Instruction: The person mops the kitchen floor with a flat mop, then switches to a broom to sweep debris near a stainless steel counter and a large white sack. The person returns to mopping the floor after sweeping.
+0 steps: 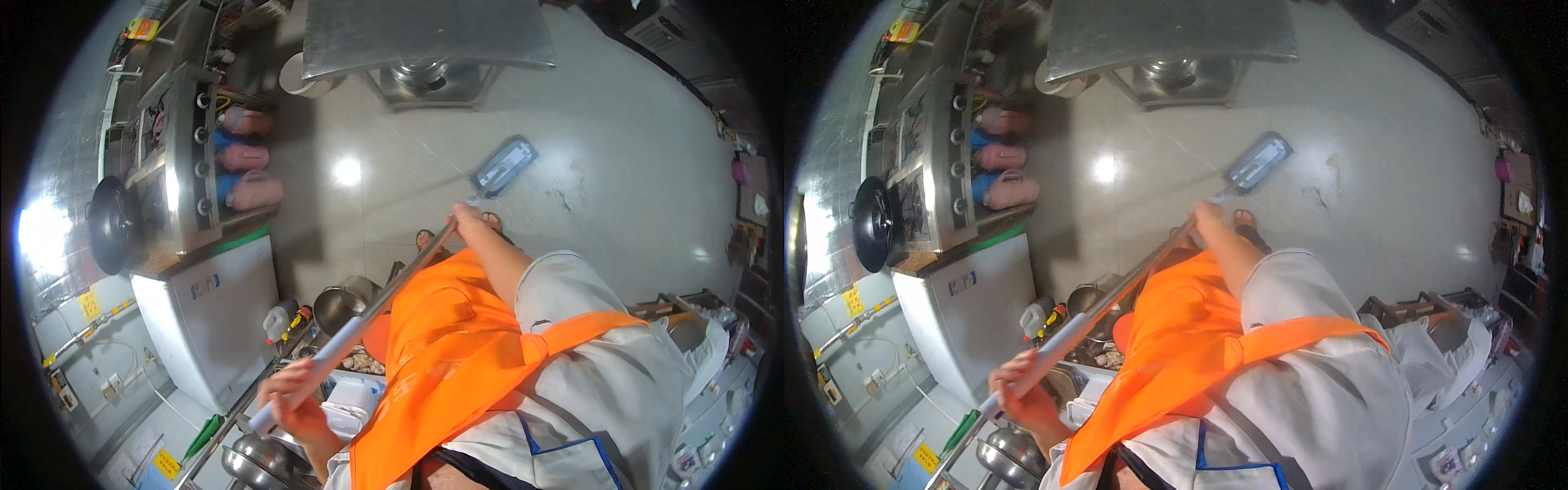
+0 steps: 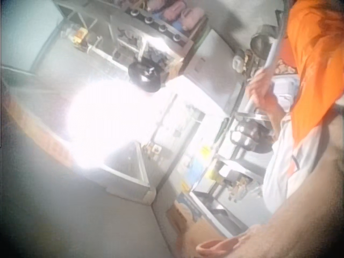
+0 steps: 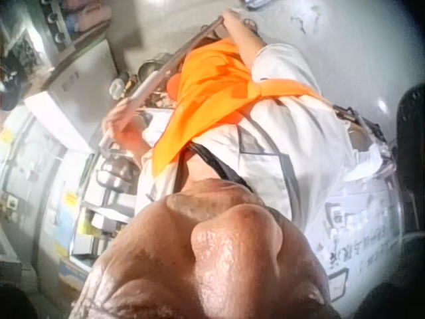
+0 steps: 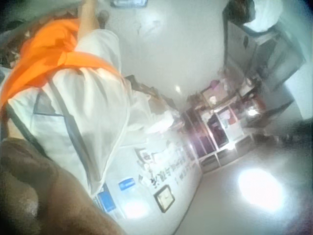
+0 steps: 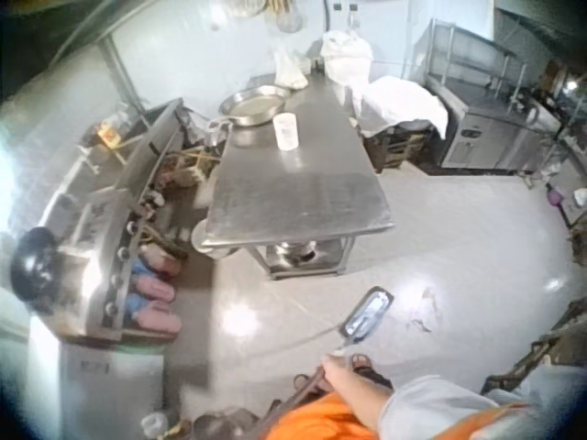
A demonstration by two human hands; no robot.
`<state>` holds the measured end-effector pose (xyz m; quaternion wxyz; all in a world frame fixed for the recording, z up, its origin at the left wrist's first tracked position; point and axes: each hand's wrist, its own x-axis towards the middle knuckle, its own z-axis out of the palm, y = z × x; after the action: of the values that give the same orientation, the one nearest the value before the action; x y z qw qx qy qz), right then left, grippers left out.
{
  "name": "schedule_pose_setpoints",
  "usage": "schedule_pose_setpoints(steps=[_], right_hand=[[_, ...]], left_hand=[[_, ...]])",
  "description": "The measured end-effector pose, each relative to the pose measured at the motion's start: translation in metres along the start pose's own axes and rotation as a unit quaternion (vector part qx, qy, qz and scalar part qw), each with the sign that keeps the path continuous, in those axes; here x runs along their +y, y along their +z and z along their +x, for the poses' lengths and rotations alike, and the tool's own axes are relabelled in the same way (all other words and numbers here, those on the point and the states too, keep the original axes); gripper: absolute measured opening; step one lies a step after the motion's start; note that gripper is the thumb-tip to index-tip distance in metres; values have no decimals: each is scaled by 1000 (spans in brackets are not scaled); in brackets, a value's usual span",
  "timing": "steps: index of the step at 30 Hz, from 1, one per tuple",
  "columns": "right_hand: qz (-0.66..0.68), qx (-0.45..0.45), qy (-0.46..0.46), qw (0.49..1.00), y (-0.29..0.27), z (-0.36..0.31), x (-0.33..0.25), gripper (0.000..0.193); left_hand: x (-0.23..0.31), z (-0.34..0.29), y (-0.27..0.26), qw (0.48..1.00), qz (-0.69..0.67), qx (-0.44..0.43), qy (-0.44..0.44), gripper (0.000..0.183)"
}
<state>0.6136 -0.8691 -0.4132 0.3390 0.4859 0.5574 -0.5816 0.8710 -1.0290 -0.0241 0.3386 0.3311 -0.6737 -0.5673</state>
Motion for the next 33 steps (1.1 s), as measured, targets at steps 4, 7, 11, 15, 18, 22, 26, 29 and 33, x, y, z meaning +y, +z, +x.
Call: schedule_pose_setpoints(steps=[4, 7, 11, 15, 18, 22, 26, 29, 33], right_hand=[[25, -4, 19, 999, 65, -32, 54, 16], [-79, -15, -15, 997, 100, -67, 87, 14], [23, -28, 6, 999, 118, -98, 111, 8], [124, -132, 96, 979, 122, -92, 119, 11], [51, -100, 26, 993, 120, -71, 116, 17], [-72, -33, -16, 997, 92, -35, 95, 44], [-52, 1, -24, 998, 44, 4, 60, 60], [-56, 94, -93, 990, 14, 29, 39, 40], [-35, 163, -119, 979, -31, 56, 17, 23]], left_hand=[[39, 23, -71, 958, 173, 194, 123, 24], [84, 31, -104, 737, 557, 245, 294, 24], [128, 31, -102, 699, 669, -95, 236, 20], [134, 61, -74, 692, 679, -211, 128, 21], [132, 89, -56, 685, 684, -245, 62, 21], [121, 111, -20, 682, 677, -276, 23, 22], [105, 110, 25, 693, 659, -294, 0, 23], [88, 95, 53, 749, 605, -270, -24, 23], [51, 72, 75, 733, 602, -306, -82, 25]])
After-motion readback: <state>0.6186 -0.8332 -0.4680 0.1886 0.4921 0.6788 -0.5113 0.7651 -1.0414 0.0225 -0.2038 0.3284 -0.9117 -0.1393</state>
